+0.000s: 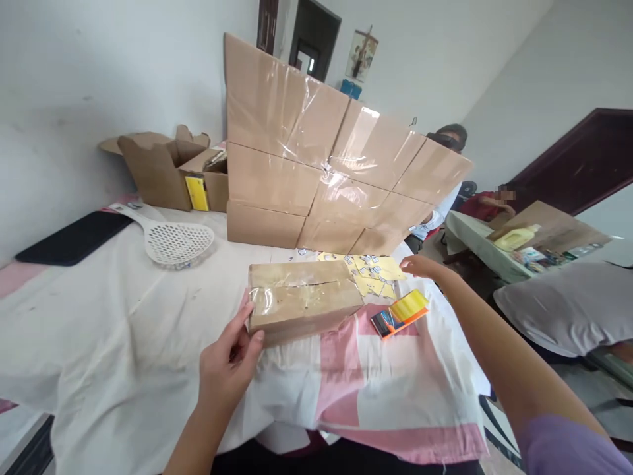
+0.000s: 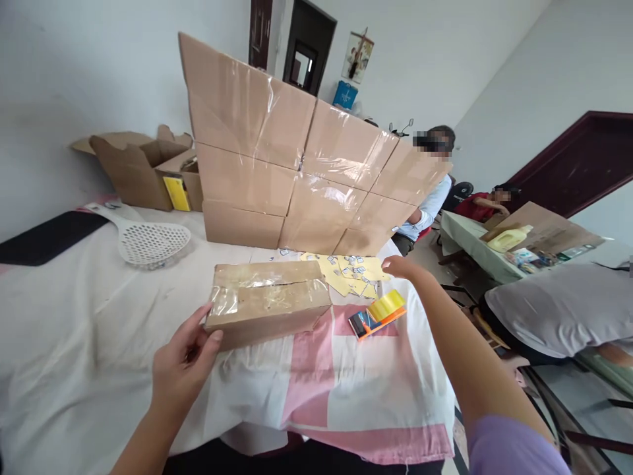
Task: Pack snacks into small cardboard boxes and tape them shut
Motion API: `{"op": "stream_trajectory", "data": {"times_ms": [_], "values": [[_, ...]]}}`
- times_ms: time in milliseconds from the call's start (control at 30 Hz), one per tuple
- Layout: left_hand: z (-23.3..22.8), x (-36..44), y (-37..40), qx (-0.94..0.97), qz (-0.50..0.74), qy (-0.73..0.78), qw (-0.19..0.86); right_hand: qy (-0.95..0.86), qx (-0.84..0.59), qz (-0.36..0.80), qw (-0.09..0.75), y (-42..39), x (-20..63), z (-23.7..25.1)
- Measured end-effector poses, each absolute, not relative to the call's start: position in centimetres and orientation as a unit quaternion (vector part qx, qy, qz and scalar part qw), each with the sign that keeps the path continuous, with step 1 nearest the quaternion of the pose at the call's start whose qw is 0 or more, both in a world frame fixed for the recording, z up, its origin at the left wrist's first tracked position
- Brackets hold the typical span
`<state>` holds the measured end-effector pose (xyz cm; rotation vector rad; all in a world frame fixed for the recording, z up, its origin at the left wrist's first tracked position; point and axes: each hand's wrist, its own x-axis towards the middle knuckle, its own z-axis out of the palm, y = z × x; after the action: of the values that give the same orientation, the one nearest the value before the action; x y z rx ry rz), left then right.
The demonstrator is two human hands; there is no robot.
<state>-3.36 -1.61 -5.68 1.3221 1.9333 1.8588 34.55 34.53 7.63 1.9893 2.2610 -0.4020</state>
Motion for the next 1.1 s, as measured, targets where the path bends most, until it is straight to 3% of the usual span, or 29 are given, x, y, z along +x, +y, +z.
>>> {"op": "stream_trajectory", "data": {"times_ms": [167,367,700,1000,1100], "values": [[-5.1,-3.6,-1.6,0.467,0.578,0.660,0.113,0.762,0.616,-0.127,0.154,37.8,33.6,4.4],[-5.8,-3.3,-0.7,0.438,0.591,0.668,0.113,0.785,0.576,-0.107,0.202,40.3,32.7,1.3],[-7.4,-2.7,-0.6,0.378,0.607,0.691,0.109,0.845,0.503,-0.041,0.175,41.3,31.4,-1.5],[-7.2,-2.6,-0.6,0.385,0.597,0.697,0.101,0.829,0.553,-0.078,0.023,40.2,32.4,4.0],[-6.9,-2.4,-0.6,0.380,0.600,0.696,0.102,0.805,0.585,-0.095,0.033,40.2,33.1,4.7]]}}
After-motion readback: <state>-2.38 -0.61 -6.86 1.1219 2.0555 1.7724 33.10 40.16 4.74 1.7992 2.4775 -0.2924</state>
